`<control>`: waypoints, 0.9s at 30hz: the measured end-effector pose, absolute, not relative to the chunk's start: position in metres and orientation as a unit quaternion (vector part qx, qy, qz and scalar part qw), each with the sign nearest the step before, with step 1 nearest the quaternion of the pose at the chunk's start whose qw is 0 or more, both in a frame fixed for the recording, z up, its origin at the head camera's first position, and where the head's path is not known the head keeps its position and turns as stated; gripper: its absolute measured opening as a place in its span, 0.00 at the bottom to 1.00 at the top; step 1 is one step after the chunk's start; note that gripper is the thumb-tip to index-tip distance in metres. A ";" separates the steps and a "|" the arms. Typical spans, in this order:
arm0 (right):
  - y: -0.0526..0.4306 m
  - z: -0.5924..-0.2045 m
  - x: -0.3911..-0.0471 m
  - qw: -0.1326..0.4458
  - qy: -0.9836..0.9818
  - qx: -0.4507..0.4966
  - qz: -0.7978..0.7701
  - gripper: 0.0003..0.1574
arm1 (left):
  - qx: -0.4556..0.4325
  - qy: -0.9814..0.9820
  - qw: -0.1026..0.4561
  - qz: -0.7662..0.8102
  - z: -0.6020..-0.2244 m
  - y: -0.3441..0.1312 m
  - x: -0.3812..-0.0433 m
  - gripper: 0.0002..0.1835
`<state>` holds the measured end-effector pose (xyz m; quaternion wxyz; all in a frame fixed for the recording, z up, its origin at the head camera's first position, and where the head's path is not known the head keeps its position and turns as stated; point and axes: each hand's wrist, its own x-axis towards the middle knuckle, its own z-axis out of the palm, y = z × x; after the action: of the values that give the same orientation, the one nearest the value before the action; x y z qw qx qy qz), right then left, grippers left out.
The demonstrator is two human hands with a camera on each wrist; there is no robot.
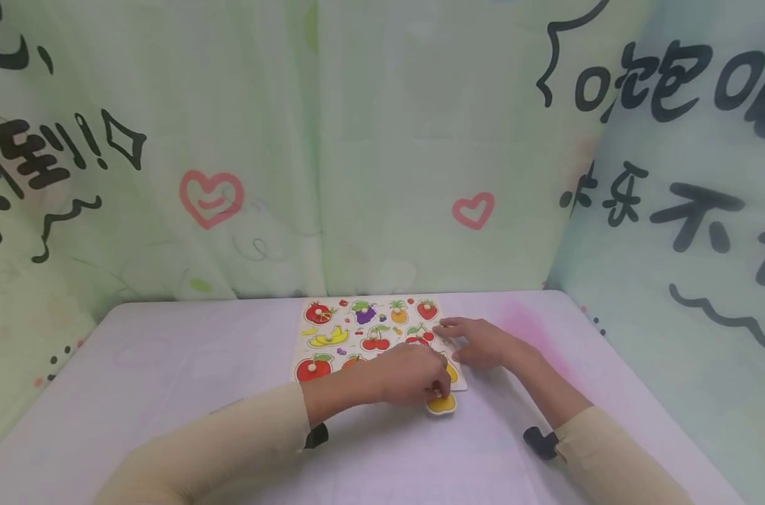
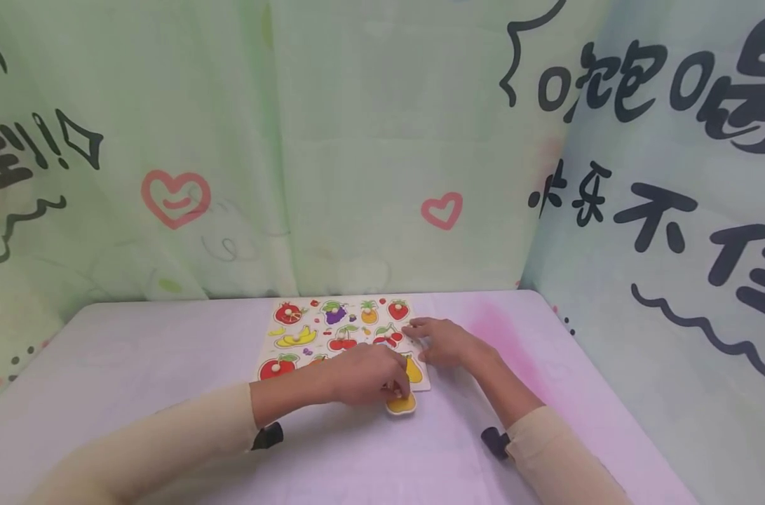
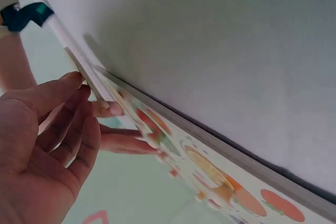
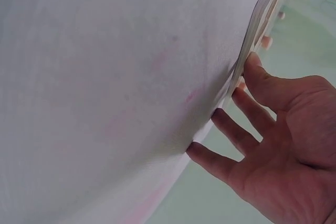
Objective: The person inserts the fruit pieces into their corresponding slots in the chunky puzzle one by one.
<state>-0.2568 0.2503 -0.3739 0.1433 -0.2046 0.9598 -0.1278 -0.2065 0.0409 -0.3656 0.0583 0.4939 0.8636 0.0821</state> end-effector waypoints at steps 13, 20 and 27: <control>0.255 -0.376 -0.256 0.129 0.956 -0.234 -0.123 0.35 | 0.464 0.879 0.063 0.090 -0.374 0.052 -0.243 0.08; 0.255 -0.375 -0.256 0.130 0.955 -0.234 -0.126 0.34 | 0.474 0.875 0.047 0.081 -0.378 0.058 -0.251 0.09; 0.262 -0.376 -0.257 0.113 0.959 -0.231 -0.121 0.35 | 0.462 0.883 0.041 0.075 -0.377 0.063 -0.255 0.09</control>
<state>-0.2571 0.2620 -0.3762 0.1129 -0.2307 0.9588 -0.1212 -0.2549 0.0631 -0.3769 0.0413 0.4617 0.8829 0.0751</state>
